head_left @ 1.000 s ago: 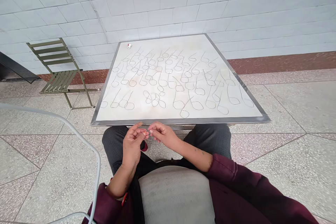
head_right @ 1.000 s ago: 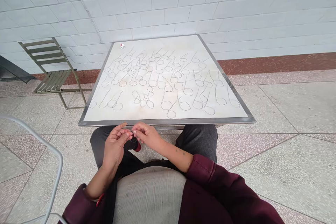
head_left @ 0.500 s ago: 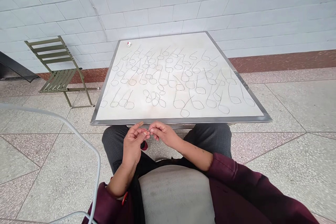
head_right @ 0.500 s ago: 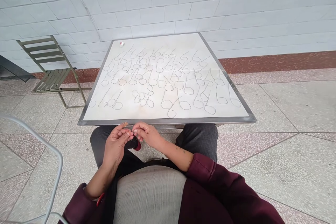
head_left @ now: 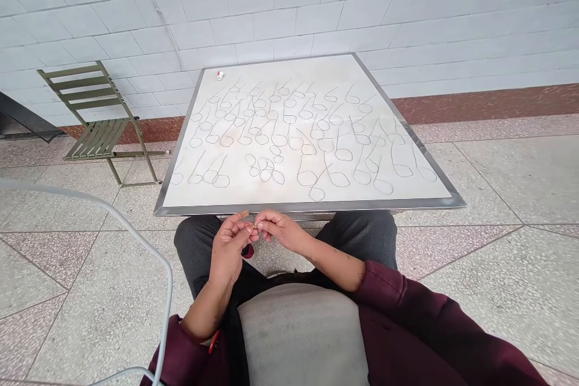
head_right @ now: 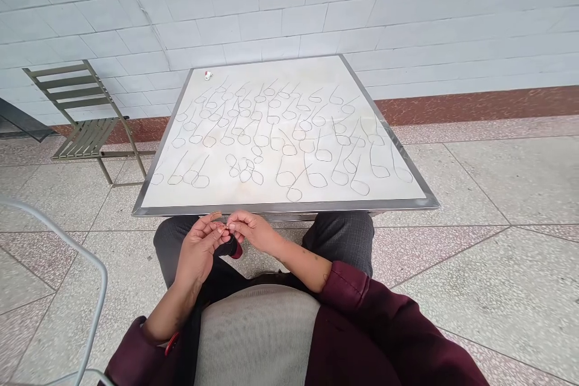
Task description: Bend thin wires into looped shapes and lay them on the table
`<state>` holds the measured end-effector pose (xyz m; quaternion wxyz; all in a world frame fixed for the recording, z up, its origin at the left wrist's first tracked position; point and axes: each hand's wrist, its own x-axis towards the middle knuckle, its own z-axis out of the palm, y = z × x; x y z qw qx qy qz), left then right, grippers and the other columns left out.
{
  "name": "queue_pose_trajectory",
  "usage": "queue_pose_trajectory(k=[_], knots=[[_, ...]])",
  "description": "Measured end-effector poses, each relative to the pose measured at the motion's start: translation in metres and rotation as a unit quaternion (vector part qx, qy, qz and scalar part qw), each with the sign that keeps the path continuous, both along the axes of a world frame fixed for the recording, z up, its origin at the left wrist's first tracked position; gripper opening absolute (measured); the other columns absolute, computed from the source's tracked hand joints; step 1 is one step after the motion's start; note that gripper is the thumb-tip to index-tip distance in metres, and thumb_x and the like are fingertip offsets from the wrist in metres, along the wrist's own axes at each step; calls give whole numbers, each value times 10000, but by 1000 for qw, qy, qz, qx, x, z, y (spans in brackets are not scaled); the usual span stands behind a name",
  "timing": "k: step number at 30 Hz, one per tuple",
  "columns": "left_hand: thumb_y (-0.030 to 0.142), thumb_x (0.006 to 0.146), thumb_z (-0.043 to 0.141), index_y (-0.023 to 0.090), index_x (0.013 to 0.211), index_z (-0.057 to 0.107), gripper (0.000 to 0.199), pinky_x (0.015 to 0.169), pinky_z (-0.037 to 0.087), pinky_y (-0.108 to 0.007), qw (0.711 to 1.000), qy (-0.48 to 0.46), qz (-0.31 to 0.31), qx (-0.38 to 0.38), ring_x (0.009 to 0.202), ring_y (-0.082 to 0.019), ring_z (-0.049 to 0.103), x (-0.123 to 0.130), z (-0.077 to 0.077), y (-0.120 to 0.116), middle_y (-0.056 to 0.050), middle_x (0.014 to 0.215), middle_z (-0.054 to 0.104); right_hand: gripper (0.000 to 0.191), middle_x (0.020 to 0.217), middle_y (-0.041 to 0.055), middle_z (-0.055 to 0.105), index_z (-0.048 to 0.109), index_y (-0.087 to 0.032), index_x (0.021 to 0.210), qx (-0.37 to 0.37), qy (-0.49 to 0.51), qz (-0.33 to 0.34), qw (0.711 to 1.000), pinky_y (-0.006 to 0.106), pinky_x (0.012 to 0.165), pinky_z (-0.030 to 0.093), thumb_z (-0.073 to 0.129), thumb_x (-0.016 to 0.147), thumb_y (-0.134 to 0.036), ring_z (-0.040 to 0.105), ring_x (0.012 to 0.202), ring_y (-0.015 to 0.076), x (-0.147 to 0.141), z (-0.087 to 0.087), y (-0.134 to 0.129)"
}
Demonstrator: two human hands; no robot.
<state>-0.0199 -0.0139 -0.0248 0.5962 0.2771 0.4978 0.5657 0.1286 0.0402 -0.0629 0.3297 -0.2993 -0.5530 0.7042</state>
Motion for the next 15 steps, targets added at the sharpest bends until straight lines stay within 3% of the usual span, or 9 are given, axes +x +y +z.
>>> queue_pose_trajectory(k=[5,15], knots=[[217,710,746,182,1105,618,416,703,514,-257,1000,5,-5,5,685,-100,631,0,-2,0,12,805,652,236,720,-16,594,571,-183,855,-2,-11,4,1000,251,615,475,586,851,-418,534,626,101,1,2,2],[235,739,719,183,1095,633,370,760,517,-290,998,62,-11,22,720,-114,635,-2,-4,0,5,836,639,96,825,14,664,534,-205,958,74,-48,-2,996,282,671,490,499,911,-282,610,718,133,0,0,-5]])
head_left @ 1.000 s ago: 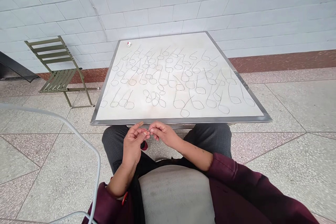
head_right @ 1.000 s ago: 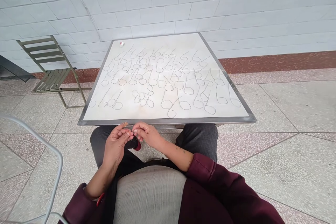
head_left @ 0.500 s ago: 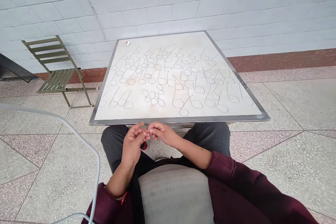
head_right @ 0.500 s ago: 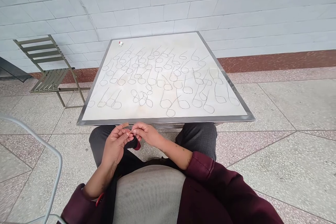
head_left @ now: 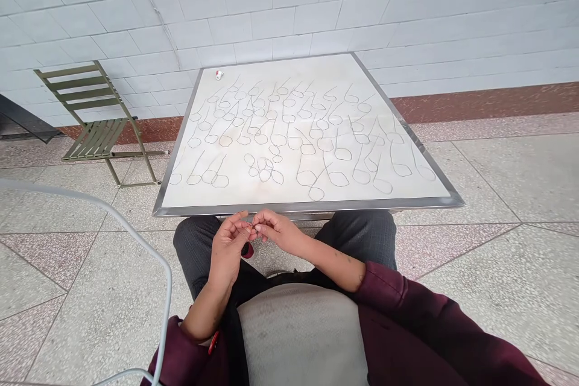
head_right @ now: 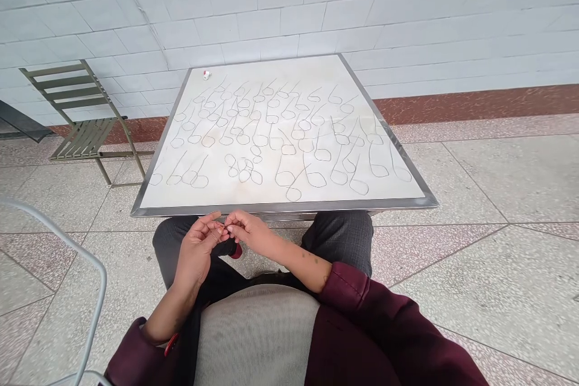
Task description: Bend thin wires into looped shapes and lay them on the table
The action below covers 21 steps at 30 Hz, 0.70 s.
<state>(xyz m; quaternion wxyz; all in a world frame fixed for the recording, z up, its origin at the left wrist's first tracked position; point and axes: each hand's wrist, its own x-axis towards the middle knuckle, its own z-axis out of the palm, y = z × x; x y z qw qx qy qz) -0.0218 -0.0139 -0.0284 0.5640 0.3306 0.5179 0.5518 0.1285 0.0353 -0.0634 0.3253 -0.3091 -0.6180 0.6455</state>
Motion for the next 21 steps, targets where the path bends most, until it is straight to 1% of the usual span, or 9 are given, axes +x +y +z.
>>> queue_pose_trajectory(k=[3,7,11,16,19,21], knots=[[246,740,719,189,1100,637,374,769,519,-293,1000,8,2,7,727,-114,634,-2,-2,0,3,844,640,77,849,15,662,546,-209,949,19,-12,-5,1000,282,679,487,501,904,-253,613,743,139,0,3,-1],[256,737,726,189,1094,648,371,768,521,-288,1000,9,12,10,752,-117,633,-3,-2,1,-6,857,648,87,854,8,630,583,-210,927,55,-43,-17,997,271,652,472,504,891,-219,574,674,122,1,8,-1],[258,723,744,175,1082,654,379,759,525,-284,1000,8,19,5,731,-115,635,-3,-1,1,-7,829,658,121,834,0,597,606,-206,893,95,-71,-32,992,260,640,451,489,885,-176,541,631,106,1,13,-1],[262,716,759,170,1077,645,389,756,543,-287,999,-17,47,-5,749,-120,649,-3,0,1,-5,812,665,96,848,5,624,604,-208,922,114,-72,-57,989,261,678,435,513,891,-200,554,724,128,2,12,-2],[270,709,766,171,1088,642,411,766,551,-294,999,-24,44,-13,758,-126,660,-3,0,1,-8,818,674,107,835,6,616,619,-208,903,144,-68,-58,986,259,692,420,512,897,-196,543,744,131,2,12,-1],[277,709,766,173,1098,641,421,768,556,-297,999,-19,39,-8,764,-130,666,-3,-1,1,-11,824,682,113,833,5,618,626,-210,899,146,-63,-63,985,253,691,414,514,898,-196,540,749,130,1,11,-1]])
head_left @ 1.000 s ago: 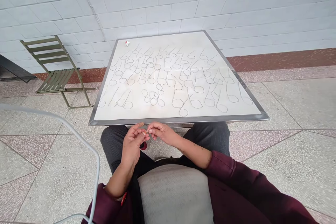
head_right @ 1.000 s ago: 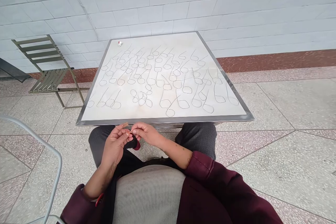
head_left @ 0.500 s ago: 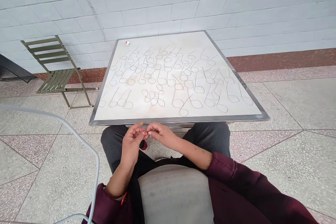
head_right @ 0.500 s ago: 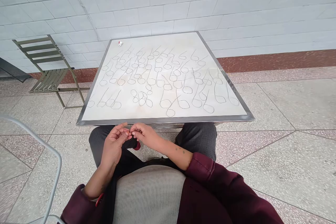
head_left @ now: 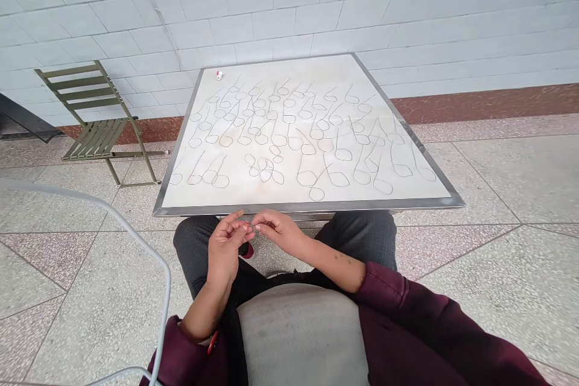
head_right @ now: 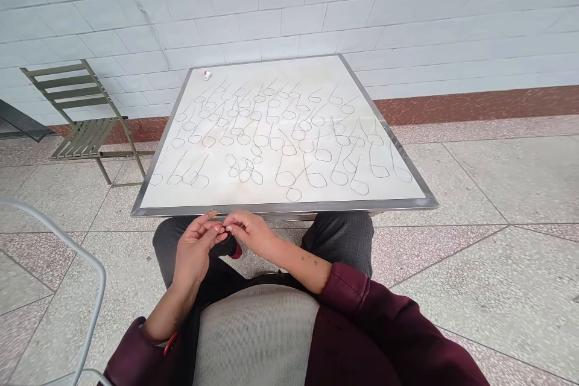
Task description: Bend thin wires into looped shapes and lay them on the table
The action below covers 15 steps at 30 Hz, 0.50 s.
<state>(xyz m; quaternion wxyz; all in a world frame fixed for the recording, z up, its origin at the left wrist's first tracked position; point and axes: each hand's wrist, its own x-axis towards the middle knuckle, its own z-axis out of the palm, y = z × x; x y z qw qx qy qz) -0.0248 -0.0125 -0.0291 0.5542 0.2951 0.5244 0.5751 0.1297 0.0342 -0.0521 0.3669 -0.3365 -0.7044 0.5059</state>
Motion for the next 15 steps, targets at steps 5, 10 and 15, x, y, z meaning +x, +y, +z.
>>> queue_pose_trajectory(k=[5,10,15], knots=[[275,740,742,179,1124,637,409,788,565,-311,999,33,-13,23,775,-134,670,1,0,-1,-6,827,687,104,815,-3,622,635,-202,875,-22,14,-5,1000,241,674,407,534,890,-222,536,730,120,-2,-2,0],[288,739,739,178,1145,634,434,780,572,-317,997,72,-14,27,763,-140,673,1,2,-2,-14,838,701,97,749,-13,608,611,-189,870,-96,27,10,995,247,657,429,565,867,-274,548,676,114,-2,-6,0],[289,755,723,174,1154,628,426,742,574,-300,993,108,-22,29,731,-134,666,1,2,-3,-20,842,707,157,747,-27,611,521,-198,899,-178,73,18,981,261,651,459,620,821,-293,596,663,118,-3,-7,1]])
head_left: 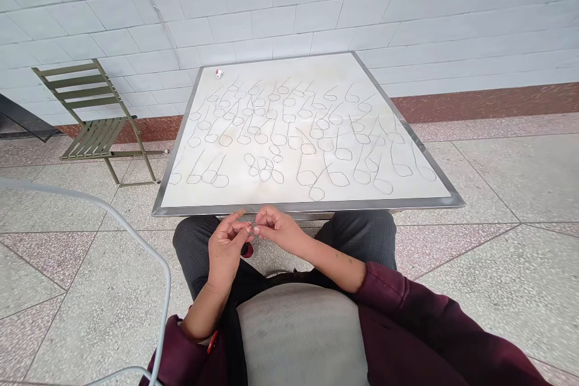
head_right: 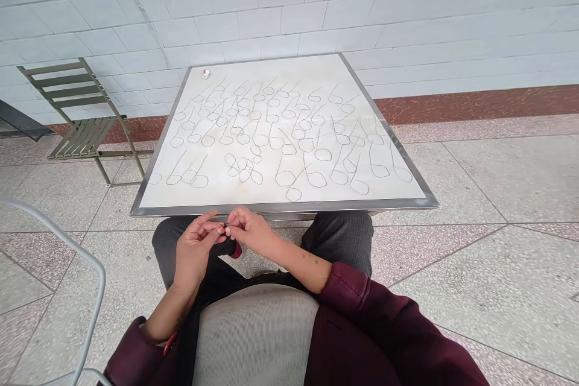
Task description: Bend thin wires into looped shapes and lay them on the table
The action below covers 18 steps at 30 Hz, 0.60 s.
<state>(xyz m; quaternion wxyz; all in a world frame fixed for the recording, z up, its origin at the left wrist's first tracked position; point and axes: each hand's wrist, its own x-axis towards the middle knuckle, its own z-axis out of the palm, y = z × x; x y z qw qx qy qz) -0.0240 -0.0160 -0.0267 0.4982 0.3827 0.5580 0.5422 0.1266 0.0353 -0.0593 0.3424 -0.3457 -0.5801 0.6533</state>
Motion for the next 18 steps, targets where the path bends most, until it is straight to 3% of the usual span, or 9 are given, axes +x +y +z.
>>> queue_pose_trajectory(k=[10,18], knots=[[292,741,739,157,1167,597,468,688,556,-269,1000,-18,-10,-23,737,-140,658,-1,-3,0,-32,840,714,270,727,-38,590,485,-197,917,-62,43,23,997,249,625,439,672,796,-351,578,642,109,1,0,2],[301,766,717,166,1168,591,442,672,544,-264,998,-18,-45,-40,720,-139,654,-3,-3,0,-32,838,703,232,728,-34,593,519,-195,922,-35,44,51,997,243,632,405,658,817,-349,541,656,106,3,4,2]])
